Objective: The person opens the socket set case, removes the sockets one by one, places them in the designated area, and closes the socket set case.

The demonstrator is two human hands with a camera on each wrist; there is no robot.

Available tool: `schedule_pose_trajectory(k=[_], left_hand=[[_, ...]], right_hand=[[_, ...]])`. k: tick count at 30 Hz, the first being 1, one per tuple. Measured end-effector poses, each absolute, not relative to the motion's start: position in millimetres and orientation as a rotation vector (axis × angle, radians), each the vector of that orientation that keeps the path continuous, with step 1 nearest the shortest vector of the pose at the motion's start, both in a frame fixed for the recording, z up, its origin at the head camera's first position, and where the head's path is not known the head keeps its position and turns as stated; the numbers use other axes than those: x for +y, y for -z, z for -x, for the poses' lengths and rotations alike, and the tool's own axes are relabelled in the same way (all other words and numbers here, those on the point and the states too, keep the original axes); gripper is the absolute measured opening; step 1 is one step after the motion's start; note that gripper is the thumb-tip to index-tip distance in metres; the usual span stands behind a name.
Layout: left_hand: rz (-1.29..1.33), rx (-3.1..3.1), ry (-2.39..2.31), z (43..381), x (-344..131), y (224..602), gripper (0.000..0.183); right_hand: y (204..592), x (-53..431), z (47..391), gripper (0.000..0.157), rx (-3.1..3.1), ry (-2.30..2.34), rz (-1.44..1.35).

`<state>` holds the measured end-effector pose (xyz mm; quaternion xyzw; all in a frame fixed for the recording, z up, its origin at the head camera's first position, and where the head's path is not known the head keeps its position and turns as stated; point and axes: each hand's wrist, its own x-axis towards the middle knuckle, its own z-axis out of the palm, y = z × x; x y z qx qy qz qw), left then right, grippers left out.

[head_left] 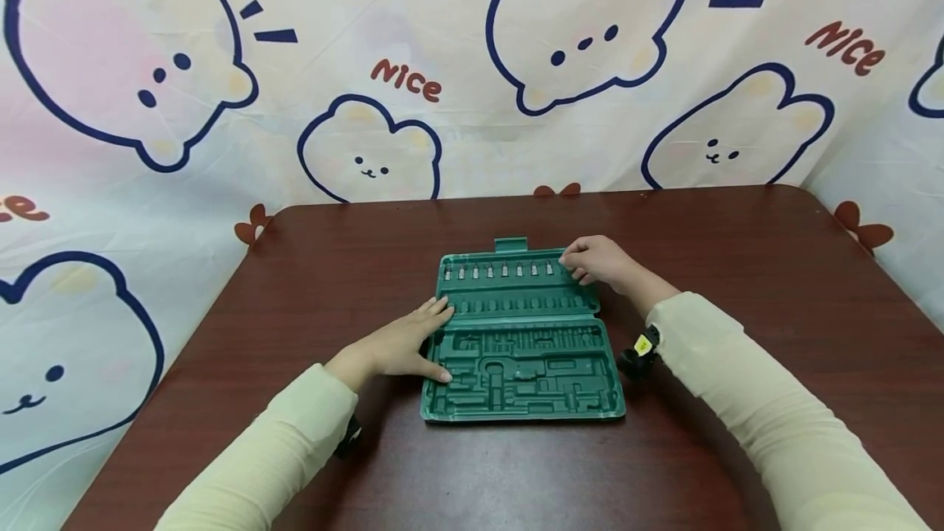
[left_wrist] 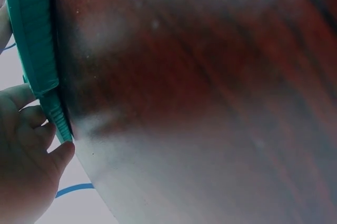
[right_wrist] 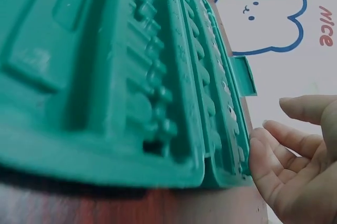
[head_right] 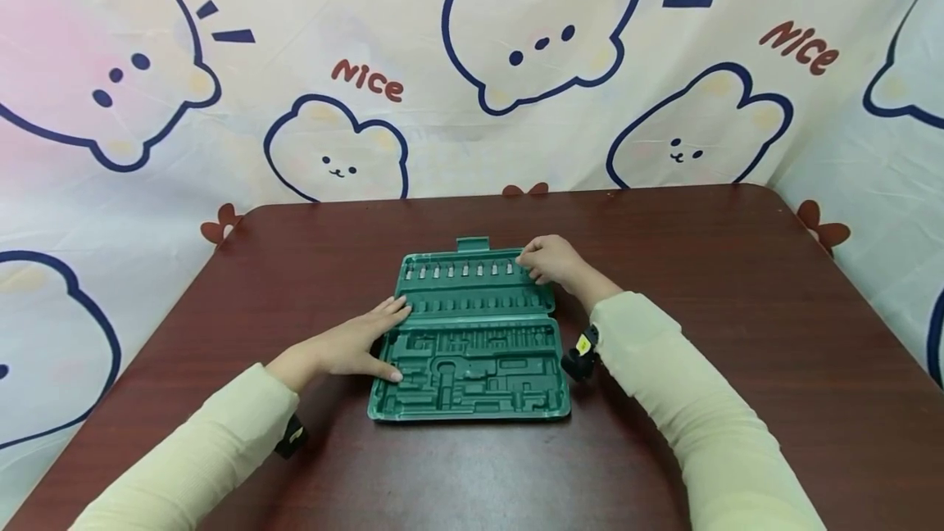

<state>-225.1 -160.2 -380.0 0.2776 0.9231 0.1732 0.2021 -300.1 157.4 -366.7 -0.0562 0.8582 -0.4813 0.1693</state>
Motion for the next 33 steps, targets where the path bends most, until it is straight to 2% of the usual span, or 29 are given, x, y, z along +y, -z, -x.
schedule_pose_trajectory(k=[14, 19, 25, 33], left_hand=[[-0.767, 2.575, -0.442, 225.6, -159.0, 377.4, 0.096], [-0.775, 2.578, -0.437, 226.3, -159.4, 377.4, 0.096], [-0.792, 2.582, -0.433, 226.3, -159.1, 378.1, 0.096], [-0.793, 2.589, -0.415, 226.8, -158.5, 377.8, 0.096]], right_hand=[[366.2, 137.7, 315.7, 0.03, 2.49, 1.258, 0.181], [370.0, 132.6, 322.8, 0.022, 2.511, 1.233, 0.168], [372.2, 128.4, 326.5, 0.044, 2.494, 1.21, 0.146], [374.3, 127.1, 329.1, 0.041, 2.473, 1.2, 0.116]])
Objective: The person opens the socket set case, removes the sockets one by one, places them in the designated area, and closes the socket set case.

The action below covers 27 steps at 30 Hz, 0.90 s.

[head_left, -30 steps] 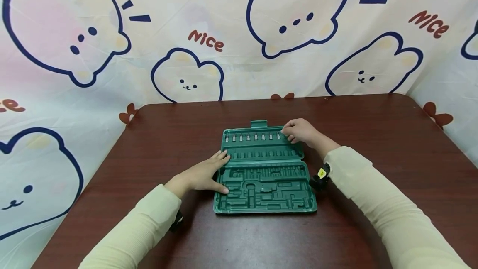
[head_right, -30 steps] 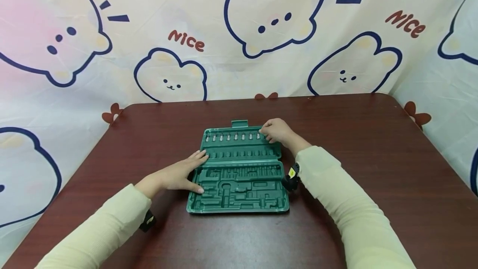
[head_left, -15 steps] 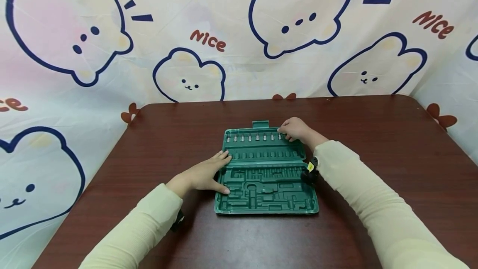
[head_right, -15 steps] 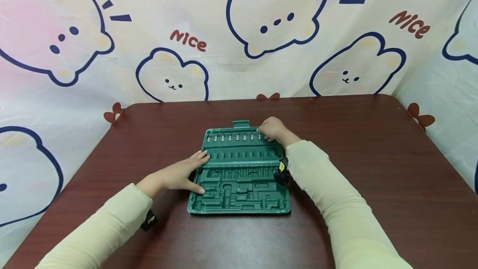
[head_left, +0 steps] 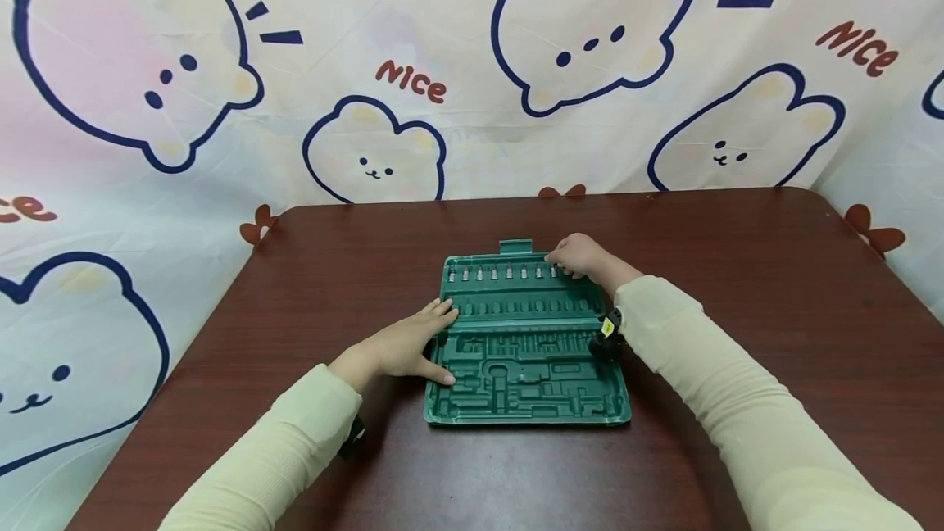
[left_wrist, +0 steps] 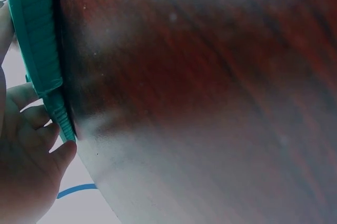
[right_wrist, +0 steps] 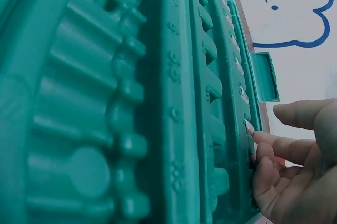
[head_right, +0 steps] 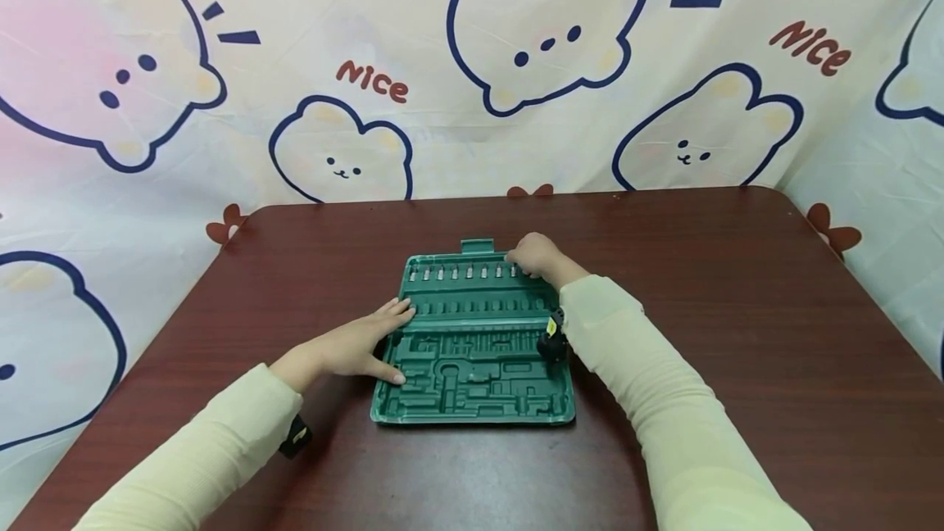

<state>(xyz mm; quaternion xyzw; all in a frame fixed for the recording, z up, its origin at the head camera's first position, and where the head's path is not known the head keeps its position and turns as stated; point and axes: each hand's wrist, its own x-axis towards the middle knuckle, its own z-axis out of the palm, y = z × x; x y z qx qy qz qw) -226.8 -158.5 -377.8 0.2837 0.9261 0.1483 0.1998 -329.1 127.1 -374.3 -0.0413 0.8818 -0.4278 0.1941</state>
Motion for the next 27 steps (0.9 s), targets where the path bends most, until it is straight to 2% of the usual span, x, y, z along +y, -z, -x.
schedule_pose_trajectory(k=[7, 12, 27], left_hand=[[-0.786, 2.59, -0.407, 226.5, -157.5, 378.0, 0.095], [-0.782, 2.591, -0.407, 226.0, -157.7, 378.0, 0.095], [-0.778, 2.591, -0.42, 225.3, -159.4, 377.4, 0.096]], right_hand=[[372.7, 129.2, 329.0, 0.02, 2.433, 1.234, 0.043], [371.5, 131.3, 327.2, 0.025, 2.389, 1.296, -0.002], [373.3, 132.6, 323.1, 0.026, 2.406, 1.376, -0.024]])
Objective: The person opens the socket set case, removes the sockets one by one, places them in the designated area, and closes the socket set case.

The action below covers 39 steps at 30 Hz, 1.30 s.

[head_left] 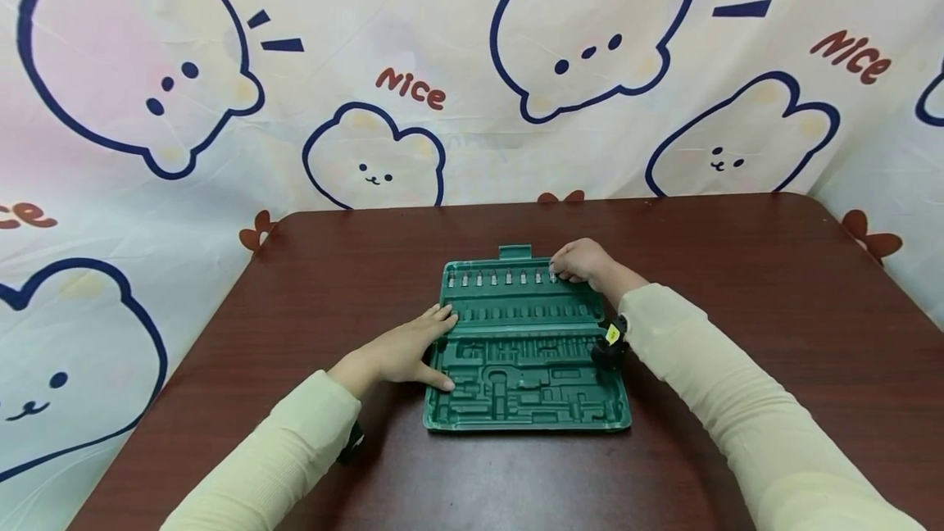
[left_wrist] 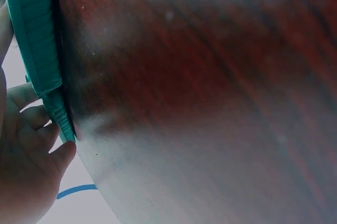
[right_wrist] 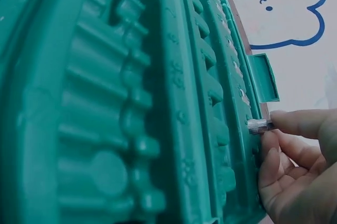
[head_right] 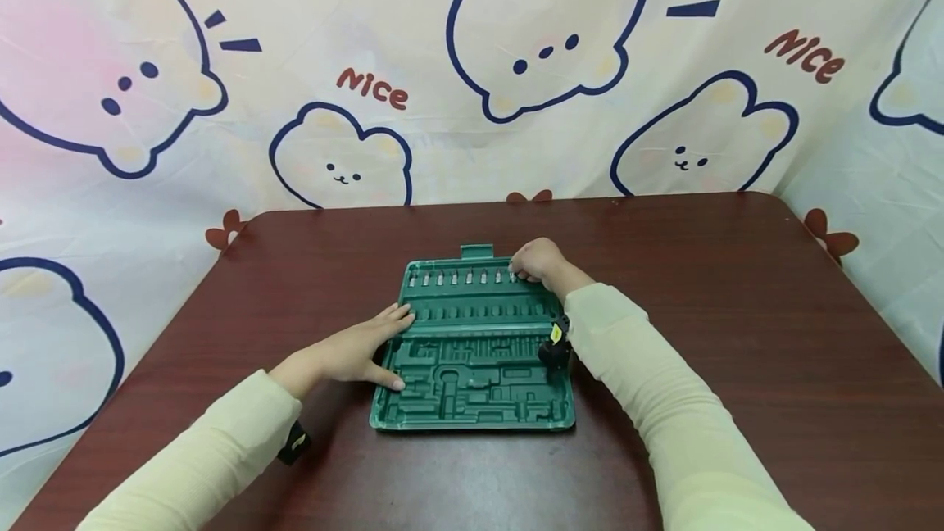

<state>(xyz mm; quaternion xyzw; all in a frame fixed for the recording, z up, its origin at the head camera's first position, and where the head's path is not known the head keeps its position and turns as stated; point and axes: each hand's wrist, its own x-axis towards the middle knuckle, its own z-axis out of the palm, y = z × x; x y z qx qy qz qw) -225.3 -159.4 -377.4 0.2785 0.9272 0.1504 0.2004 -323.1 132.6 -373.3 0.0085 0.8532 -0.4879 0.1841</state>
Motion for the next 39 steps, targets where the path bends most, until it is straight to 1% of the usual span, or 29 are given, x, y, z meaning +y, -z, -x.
schedule_pose_trajectory(k=[9, 18, 28, 39], left_hand=[[-0.779, 2.596, -0.419, 225.4, -161.1, 378.2, 0.096], [-0.784, 2.589, -0.413, 225.3, -159.4, 377.8, 0.095], [-0.779, 2.603, -0.4, 225.2, -160.6, 378.7, 0.096], [-0.782, 2.602, -0.386, 225.5, -158.8, 378.5, 0.095]], right_hand=[[373.6, 132.7, 316.2, 0.017, 2.398, 1.402, 0.04], [376.8, 136.5, 314.2, 0.019, 2.378, 1.527, 0.036], [370.3, 139.2, 307.9, 0.022, 2.304, 1.678, 0.04], [358.8, 162.8, 293.0, 0.024, 2.311, 1.73, 0.047]])
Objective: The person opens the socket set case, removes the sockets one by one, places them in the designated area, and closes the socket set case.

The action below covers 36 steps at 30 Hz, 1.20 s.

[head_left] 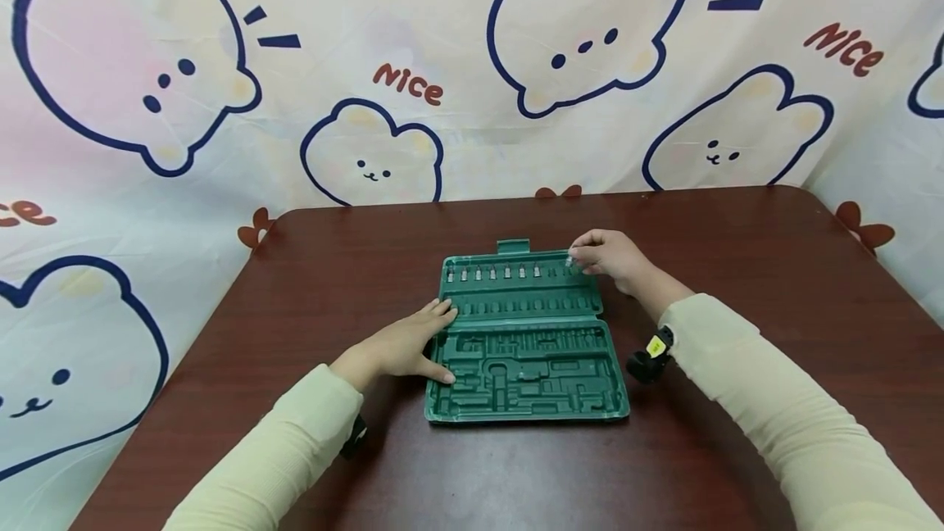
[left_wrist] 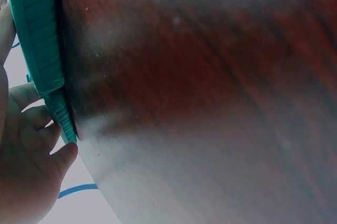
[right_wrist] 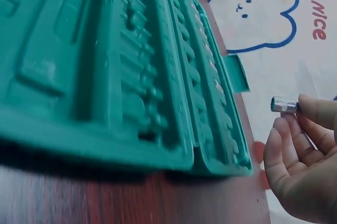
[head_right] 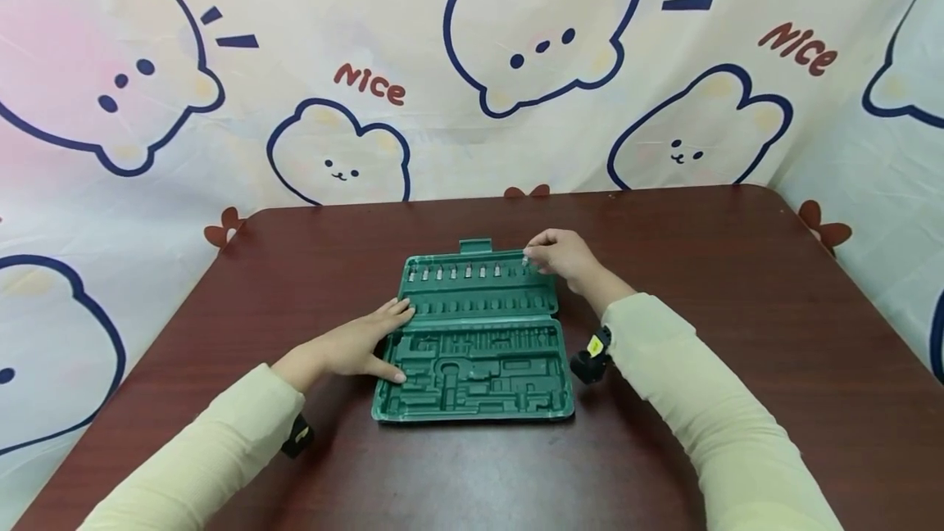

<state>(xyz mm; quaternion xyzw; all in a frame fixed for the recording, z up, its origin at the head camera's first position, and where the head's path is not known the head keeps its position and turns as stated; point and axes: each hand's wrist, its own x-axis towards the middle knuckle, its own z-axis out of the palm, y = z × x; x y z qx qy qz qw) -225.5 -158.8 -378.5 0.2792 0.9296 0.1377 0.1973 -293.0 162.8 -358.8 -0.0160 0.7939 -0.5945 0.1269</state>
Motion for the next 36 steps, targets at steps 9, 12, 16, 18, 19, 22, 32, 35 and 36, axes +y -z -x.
schedule_pose_trajectory(k=[9, 12, 16, 18, 19, 22, 32, 35, 36], left_hand=[[-0.785, 2.596, -0.385, 226.3, -159.1, 378.3, 0.095], [-0.785, 2.598, -0.381, 226.4, -159.0, 378.5, 0.095], [-0.789, 2.596, -0.386, 226.8, -159.0, 378.6, 0.095], [-0.788, 2.594, -0.392, 226.9, -159.4, 378.5, 0.095], [-0.788, 2.594, -0.392, 227.1, -159.6, 378.7, 0.095], [-0.79, 2.597, -0.395, 227.6, -160.6, 379.2, 0.095], [-0.797, 2.59, -0.406, 227.7, -161.0, 379.8, 0.095], [-0.806, 2.592, -0.402, 227.4, -160.5, 379.6, 0.095], [-0.808, 2.592, -0.401, 227.4, -160.3, 379.6, 0.095]], right_hand=[[355.8, 187.8, 283.0, 0.029, 2.309, 1.758, 0.01], [355.7, 197.0, 280.0, 0.03, 2.31, 1.767, 0.007], [355.2, 209.1, 276.8, 0.032, 2.321, 1.77, 0.0], [354.6, 215.1, 275.5, 0.033, 2.333, 1.768, -0.003], [354.7, 218.3, 275.0, 0.032, 2.341, 1.766, -0.003], [354.9, 227.3, 273.4, 0.027, 2.35, 1.774, -0.014], [361.9, 253.4, 268.8, 0.027, 2.392, 1.764, -0.063], [365.0, 259.9, 267.9, 0.031, 2.429, 1.71, -0.077], [366.0, 262.0, 267.4, 0.032, 2.442, 1.692, -0.08]])
